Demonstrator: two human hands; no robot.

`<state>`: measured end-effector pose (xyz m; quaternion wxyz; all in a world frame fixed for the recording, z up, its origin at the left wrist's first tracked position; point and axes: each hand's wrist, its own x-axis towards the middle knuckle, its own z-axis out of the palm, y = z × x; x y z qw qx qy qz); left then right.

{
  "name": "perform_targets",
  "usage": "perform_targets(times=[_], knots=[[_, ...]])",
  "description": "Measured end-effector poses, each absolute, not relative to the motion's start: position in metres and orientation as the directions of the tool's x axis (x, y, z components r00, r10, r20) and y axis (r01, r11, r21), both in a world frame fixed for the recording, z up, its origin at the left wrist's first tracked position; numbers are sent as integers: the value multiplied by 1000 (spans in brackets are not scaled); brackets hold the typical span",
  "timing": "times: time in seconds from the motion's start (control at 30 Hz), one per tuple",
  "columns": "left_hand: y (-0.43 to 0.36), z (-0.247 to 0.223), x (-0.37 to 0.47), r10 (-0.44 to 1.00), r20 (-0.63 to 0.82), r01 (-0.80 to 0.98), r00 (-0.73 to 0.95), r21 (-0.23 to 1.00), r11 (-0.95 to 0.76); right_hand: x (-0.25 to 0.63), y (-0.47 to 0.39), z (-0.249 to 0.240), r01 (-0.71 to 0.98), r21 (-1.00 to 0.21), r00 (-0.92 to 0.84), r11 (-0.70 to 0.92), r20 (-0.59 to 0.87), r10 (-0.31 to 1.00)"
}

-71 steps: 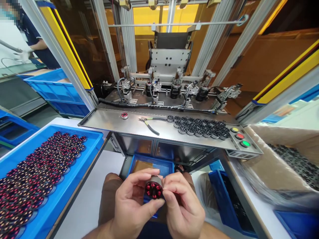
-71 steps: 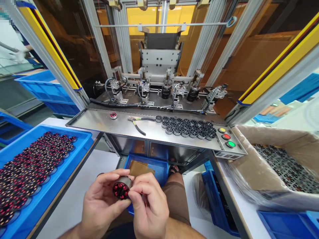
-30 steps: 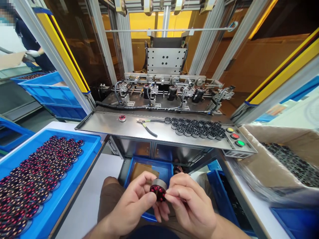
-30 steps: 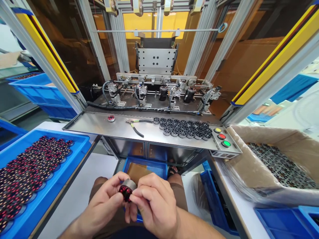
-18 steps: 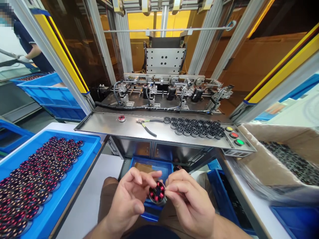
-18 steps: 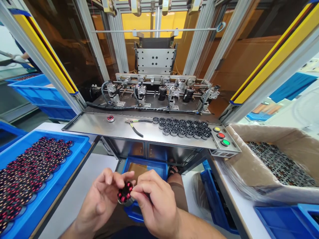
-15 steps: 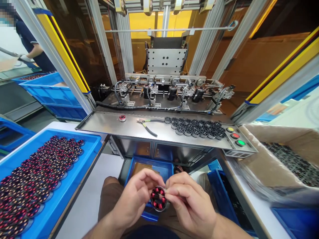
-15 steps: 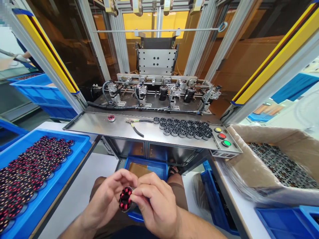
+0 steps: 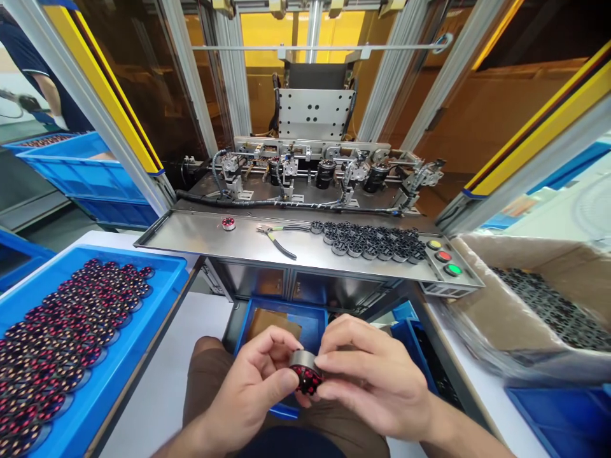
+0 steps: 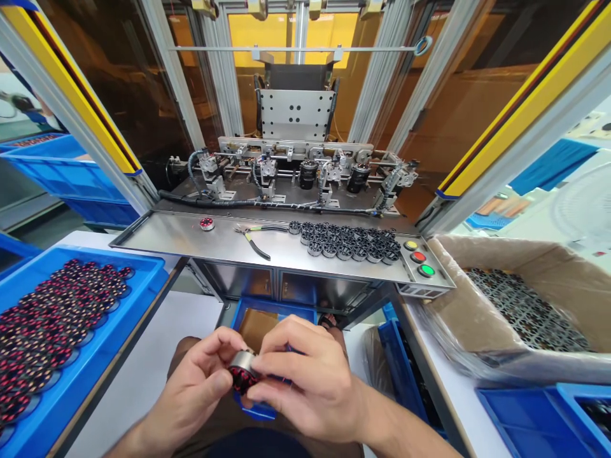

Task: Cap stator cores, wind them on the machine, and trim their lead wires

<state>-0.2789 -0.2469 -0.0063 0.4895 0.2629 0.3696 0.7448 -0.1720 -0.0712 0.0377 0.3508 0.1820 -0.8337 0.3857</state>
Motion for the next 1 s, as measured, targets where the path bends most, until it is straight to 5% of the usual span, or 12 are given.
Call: perform_targets(times=[0.33, 0.53, 0.7, 0.83, 0.93, 1.0], knots=[[-241, -5, -283, 792, 181, -513, -583, 674, -531, -171, -82, 48, -481, -625, -759, 615, 648, 65], [-231, -12, -281, 999, 48, -737, 9, 675, -26, -172, -79, 53, -533, -589, -763, 607, 645, -43], [-237, -7, -278, 935, 83, -597, -345, 749, -287, -168, -81, 57, -422, -580, -766, 696, 639, 67], [-239, 1, -284, 830, 176, -545, -529, 679, -491, -171, -86, 59, -381, -614, -747, 691, 645, 161], [-234, -1, -287, 860, 124, -601, -495, 665, -442, -172, -86, 58, -457, -616, -746, 642, 658, 100], [-230, -5, -287, 961, 32, -700, -276, 678, -224, -172, -84, 58, -505, -603, -740, 617, 670, 49]])
